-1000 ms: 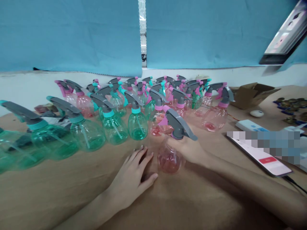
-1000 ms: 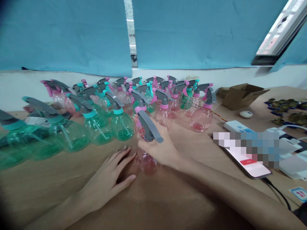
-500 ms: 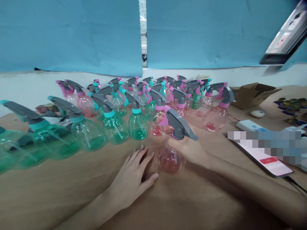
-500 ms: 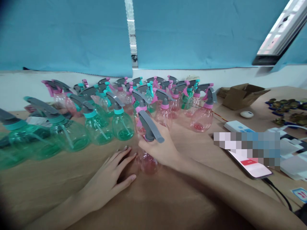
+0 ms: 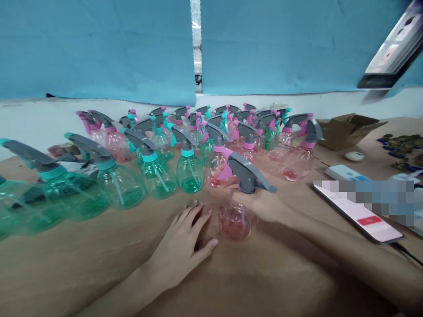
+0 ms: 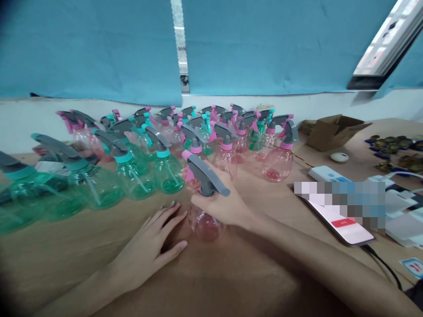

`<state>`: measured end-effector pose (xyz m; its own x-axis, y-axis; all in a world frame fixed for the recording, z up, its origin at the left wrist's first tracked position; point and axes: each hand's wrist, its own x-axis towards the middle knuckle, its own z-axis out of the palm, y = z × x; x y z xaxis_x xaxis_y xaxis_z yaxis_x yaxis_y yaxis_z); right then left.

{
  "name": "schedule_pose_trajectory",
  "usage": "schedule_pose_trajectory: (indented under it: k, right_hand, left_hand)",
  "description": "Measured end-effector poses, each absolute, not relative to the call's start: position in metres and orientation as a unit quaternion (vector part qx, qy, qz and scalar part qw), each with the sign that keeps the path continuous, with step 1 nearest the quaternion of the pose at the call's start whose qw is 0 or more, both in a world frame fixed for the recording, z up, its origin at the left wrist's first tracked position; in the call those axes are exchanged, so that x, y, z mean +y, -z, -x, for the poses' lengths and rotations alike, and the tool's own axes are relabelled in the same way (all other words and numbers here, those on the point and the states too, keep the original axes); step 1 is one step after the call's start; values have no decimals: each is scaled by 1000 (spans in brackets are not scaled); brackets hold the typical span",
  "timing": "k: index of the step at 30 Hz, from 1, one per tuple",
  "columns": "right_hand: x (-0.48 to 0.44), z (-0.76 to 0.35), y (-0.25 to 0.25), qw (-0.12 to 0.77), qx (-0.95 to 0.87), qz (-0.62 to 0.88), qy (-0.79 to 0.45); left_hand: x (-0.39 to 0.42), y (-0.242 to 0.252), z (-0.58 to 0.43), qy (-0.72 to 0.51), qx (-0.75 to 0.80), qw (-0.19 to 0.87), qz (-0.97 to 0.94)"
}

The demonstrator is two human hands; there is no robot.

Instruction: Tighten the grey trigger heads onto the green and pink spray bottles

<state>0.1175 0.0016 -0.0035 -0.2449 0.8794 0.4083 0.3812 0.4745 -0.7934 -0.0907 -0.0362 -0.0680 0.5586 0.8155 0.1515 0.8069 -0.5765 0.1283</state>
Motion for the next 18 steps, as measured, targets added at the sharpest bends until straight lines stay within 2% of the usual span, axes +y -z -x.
schedule_pose_trajectory:
  k: [9, 14, 18]
  right_hand:
    - [2, -123, 0, 390, -746, 431, -324]
    - [2, -118, -4, 415, -732, 417, -344]
    - [1, -117, -2, 427, -734, 433, -304]
  left_hand:
    - [-37, 68, 91, -107, 457, 30, -882]
    - [-38, 66, 90, -106, 457, 34, -883]
    - [-37, 65, 90, -101, 460, 35, -881]
